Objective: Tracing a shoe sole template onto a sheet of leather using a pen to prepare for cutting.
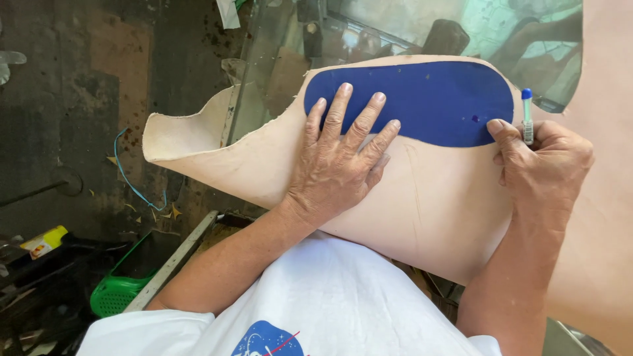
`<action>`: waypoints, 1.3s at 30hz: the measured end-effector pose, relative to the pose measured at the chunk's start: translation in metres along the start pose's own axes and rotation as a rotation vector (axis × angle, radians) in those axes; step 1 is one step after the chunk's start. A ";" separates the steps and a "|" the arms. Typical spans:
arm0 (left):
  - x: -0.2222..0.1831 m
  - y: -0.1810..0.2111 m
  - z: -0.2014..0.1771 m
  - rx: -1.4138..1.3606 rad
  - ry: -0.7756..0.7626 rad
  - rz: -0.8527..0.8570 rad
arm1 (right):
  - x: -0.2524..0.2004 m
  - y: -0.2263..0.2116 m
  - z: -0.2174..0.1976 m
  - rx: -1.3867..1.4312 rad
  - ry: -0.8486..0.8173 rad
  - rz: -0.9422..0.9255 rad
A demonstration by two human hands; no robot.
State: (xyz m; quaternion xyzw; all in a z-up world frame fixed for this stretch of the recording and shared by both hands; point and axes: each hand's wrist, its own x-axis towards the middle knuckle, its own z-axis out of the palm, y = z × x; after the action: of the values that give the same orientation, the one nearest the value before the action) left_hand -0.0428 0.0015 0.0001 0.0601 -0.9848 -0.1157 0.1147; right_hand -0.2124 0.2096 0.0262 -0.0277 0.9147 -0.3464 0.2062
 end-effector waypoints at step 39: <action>0.012 0.020 0.005 0.055 0.026 -0.051 | 0.001 0.010 0.003 -0.054 0.039 0.000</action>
State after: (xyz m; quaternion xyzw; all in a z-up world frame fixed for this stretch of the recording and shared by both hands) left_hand -0.0569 0.0200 0.0028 0.0896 -0.9842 -0.0908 0.1229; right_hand -0.2115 0.2151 0.0174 -0.0266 0.9276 -0.3220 0.1876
